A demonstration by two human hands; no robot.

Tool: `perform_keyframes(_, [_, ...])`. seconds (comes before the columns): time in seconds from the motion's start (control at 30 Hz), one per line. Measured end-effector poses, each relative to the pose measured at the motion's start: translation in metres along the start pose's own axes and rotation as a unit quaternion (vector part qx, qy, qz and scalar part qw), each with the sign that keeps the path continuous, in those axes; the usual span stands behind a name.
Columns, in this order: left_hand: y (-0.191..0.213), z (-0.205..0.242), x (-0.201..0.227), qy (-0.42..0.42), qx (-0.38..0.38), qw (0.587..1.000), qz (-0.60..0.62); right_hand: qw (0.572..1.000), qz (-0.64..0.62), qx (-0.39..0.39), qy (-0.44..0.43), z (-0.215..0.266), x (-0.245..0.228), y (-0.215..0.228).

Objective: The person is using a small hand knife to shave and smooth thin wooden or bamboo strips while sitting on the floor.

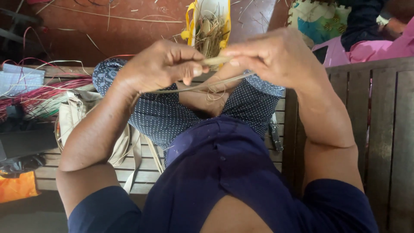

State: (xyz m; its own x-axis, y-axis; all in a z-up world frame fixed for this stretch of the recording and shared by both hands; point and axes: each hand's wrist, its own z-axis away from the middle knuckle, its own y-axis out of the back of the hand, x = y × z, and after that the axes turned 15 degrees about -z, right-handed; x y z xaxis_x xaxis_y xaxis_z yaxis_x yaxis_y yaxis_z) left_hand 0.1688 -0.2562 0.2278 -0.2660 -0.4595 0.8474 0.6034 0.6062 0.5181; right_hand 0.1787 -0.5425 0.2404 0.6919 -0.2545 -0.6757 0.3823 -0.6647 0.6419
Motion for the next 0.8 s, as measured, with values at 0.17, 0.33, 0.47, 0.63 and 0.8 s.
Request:
perform_keyframes(0.17, [-0.019,0.009,-0.009,0.018,-0.002,0.994,0.111,0.998,0.039,-0.008,0.057,0.005,-0.022,0.000])
perform_keyframes(0.33, [-0.031,0.012,-0.024,0.031,0.116,0.991,0.053,0.981,0.167,-0.025,0.096,0.010,-0.009,-0.002])
perform_keyframes(0.47, [-0.028,0.027,-0.039,0.028,0.193,0.975,0.105,0.993,0.073,-0.004,0.094,0.006,-0.004,0.007])
perform_keyframes(0.63, [-0.016,0.045,-0.107,-0.107,0.315,0.825,0.457,0.937,-0.015,0.334,0.105,0.023,0.065,0.017])
perform_keyframes(0.8, [-0.032,0.044,-0.170,-0.223,0.280,0.747,0.560,0.867,-0.313,0.370,-0.117,0.030,0.138,-0.031])
